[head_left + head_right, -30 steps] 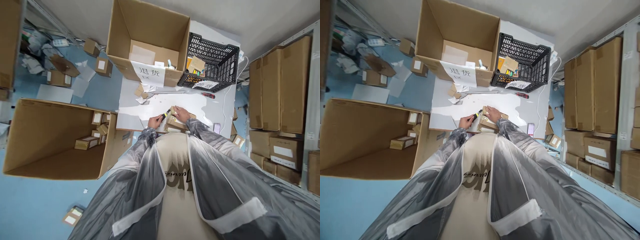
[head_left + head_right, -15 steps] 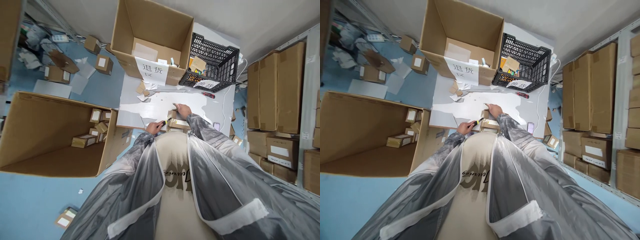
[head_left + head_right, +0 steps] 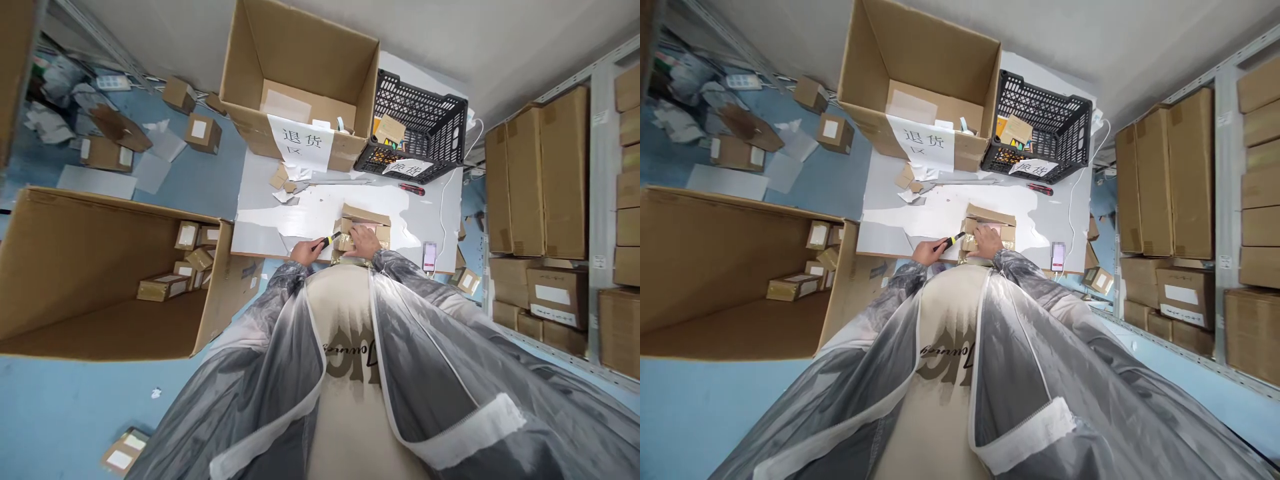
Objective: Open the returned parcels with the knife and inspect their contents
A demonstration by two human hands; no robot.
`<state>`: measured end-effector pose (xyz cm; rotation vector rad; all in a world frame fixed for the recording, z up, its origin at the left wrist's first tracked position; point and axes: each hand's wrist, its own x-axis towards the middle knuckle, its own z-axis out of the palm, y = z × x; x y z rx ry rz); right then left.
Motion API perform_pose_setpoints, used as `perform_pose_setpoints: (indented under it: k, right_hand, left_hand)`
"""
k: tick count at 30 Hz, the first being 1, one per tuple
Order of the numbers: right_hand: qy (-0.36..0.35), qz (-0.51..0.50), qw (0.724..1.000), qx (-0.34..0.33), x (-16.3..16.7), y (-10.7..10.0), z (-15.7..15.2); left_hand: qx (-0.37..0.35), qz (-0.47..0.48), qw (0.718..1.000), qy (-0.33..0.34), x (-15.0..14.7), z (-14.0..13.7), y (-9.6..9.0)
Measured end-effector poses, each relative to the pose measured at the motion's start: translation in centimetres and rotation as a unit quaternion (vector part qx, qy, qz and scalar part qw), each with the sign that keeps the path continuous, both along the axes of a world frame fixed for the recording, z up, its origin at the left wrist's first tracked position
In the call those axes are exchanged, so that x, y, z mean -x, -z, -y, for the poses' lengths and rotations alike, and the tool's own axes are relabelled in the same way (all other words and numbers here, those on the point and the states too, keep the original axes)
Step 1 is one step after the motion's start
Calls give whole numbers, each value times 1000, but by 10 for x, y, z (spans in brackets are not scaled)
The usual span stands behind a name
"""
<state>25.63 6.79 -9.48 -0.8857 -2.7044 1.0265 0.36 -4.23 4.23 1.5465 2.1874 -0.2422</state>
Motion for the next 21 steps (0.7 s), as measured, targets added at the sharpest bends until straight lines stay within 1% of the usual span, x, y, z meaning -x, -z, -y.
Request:
perform_pose_setpoints:
  k: [2, 5, 10, 13, 16, 19, 21]
  right_hand:
    - [2, 36, 999, 24, 0, 3, 9]
    - [14, 61, 996, 55, 4, 3, 14]
    - [62, 89, 988, 107, 12, -4, 10]
    - [71, 87, 987, 114, 15, -9, 7]
    - [66, 78, 988, 113, 18, -12, 5]
    - [69, 69, 989, 109, 21, -13, 4]
    - [77, 69, 989, 109, 23, -13, 3]
  left_hand:
    - [-5, -10, 1000, 13, 1, 0, 2]
    - [-22, -13, 1000, 18, 5, 0, 2]
    - [-51, 23, 998, -3, 15, -1, -6]
    - [-58, 9, 998, 17, 17, -10, -7]
    - [-32, -3, 998, 51, 18, -27, -1]
    - [8, -13, 998, 56, 21, -42, 7]
    - [19, 3, 998, 59, 25, -45, 10]
